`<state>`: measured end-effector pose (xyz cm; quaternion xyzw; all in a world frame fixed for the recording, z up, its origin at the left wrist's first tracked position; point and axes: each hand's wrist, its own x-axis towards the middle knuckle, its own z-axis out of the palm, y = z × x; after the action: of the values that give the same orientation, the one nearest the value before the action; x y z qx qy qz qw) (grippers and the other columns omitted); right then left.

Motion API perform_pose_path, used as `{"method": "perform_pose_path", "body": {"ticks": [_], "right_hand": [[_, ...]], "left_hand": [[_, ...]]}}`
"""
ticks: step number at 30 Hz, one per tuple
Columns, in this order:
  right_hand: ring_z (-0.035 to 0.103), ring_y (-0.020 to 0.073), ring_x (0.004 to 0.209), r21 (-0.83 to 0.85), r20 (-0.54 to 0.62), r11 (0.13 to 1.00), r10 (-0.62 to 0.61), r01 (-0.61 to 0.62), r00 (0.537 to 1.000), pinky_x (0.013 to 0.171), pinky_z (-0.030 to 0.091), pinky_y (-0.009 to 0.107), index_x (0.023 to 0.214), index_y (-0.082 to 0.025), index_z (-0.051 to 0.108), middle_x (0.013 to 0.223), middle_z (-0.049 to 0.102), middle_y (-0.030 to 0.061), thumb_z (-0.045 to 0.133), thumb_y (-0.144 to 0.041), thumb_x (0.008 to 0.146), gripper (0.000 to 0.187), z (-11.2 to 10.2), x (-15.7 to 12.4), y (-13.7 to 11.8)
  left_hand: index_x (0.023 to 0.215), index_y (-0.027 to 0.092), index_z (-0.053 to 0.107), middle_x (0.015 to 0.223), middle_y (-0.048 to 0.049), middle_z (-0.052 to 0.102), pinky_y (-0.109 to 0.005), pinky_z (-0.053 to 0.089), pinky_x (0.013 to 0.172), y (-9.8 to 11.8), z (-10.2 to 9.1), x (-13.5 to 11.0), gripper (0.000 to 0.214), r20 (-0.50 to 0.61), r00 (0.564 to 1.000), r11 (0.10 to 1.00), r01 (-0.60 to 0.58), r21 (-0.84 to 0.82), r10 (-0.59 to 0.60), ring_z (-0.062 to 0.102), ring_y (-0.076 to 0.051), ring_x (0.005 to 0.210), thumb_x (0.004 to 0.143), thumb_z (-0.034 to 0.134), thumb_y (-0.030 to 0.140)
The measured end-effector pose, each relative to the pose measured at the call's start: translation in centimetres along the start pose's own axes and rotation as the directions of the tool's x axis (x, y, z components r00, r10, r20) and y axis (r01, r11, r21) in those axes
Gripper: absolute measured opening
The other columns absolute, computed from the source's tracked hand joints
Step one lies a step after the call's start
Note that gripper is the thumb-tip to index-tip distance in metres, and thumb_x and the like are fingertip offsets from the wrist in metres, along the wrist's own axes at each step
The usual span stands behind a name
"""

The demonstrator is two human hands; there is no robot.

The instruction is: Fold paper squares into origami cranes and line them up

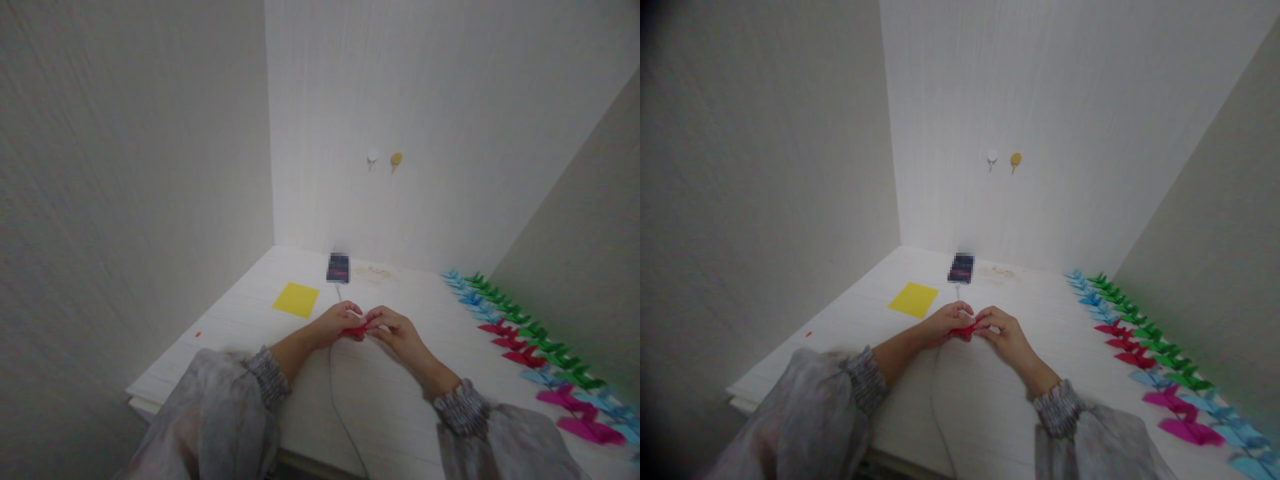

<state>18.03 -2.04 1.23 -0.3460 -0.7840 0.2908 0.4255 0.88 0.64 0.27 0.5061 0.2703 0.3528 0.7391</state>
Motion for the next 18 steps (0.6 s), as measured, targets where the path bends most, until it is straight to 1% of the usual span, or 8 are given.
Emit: {"method": "perform_pose_path", "body": {"ticks": [2, 4, 7, 10, 14, 18], "right_hand": [[0.054, 0.0172, 0.079, -0.007, -0.045, 1.0, 0.005, -0.006, 0.999, 0.075, 0.044, 0.032, 0.071, -0.025, 0.067, 0.081, 0.057, 0.0032, 0.06, -0.03, 0.07, 0.008, -0.04, 0.0, 0.15], [0.054, 0.017, 0.078, -0.008, -0.06, 1.0, 0.015, -0.015, 0.998, 0.074, 0.044, 0.032, 0.07, -0.025, 0.067, 0.08, 0.057, 0.003, 0.061, -0.03, 0.069, 0.008, -0.01, 0.01, 0.31], [0.054, 0.0166, 0.078, 0.021, -0.05, 0.999, 0.035, -0.034, 0.998, 0.071, 0.043, 0.03, 0.07, -0.024, 0.067, 0.081, 0.057, 0.003, 0.062, -0.029, 0.068, 0.008, 0.08, 0.02, 0.56], [0.054, 0.0161, 0.078, 0.063, -0.051, 0.995, 0.075, -0.072, 0.996, 0.071, 0.043, 0.029, 0.068, -0.023, 0.066, 0.081, 0.056, 0.0028, 0.062, -0.03, 0.068, 0.008, 0.18, 0.03, 0.73], [0.053, 0.0158, 0.077, 0.124, -0.072, 0.979, 0.169, -0.159, 0.983, 0.071, 0.042, 0.029, 0.065, -0.021, 0.064, 0.079, 0.057, 0.0026, 0.062, -0.03, 0.066, 0.01, 0.46, 0.1, 0.86], [0.053, 0.0138, 0.065, 0.264, -0.06, 0.916, 0.328, -0.302, 0.943, 0.063, 0.041, 0.027, 0.063, -0.018, 0.06, 0.068, 0.059, 0.0006, 0.063, -0.03, 0.063, 0.013, 0.9, 0.17, 0.73]], "left_hand": [[0.08, 0.014, 0.043, 0.062, -0.001, 0.061, -0.029, 0.046, 0.06, 0.04, -0.05, 0.03, 0.04, -0.012, 0.999, 0.998, 0.031, -0.06, -0.032, 0.059, -0.013, 0.055, 0.054, 0.071, 0.026], [0.077, 0.014, 0.045, 0.063, -0.0015, 0.061, -0.03, 0.046, 0.063, 0.0, -0.17, 0.09, 0.038, -0.033, 0.999, 0.996, 0.034, -0.083, -0.037, 0.06, -0.013, 0.056, 0.052, 0.073, 0.023], [0.072, 0.012, 0.048, 0.061, -0.0005, 0.06, -0.03, 0.047, 0.062, -0.24, -0.42, 0.25, 0.035, -0.065, 0.998, 0.998, 0.007, -0.067, -0.012, 0.06, -0.013, 0.054, 0.05, 0.073, 0.02], [0.069, 0.011, 0.051, 0.059, -0.0016, 0.061, -0.03, 0.048, 0.062, -0.54, -0.58, 0.42, 0.033, -0.084, 0.996, 0.999, -0.007, -0.043, 0.003, 0.06, -0.013, 0.054, 0.048, 0.074, 0.021], [0.068, 0.009, 0.056, 0.059, -0.0034, 0.063, -0.031, 0.048, 0.065, -0.73, -0.53, 0.57, 0.03, -0.092, 0.996, 1.0, -0.019, -0.016, 0.018, 0.06, -0.013, 0.055, 0.046, 0.074, 0.021], [0.069, 0.008, 0.061, 0.062, -0.0042, 0.064, -0.031, 0.048, 0.071, -0.66, -0.39, 0.58, 0.027, -0.089, 0.996, 1.0, -0.03, 0.005, 0.03, 0.061, -0.013, 0.059, 0.048, 0.073, 0.02]]}}
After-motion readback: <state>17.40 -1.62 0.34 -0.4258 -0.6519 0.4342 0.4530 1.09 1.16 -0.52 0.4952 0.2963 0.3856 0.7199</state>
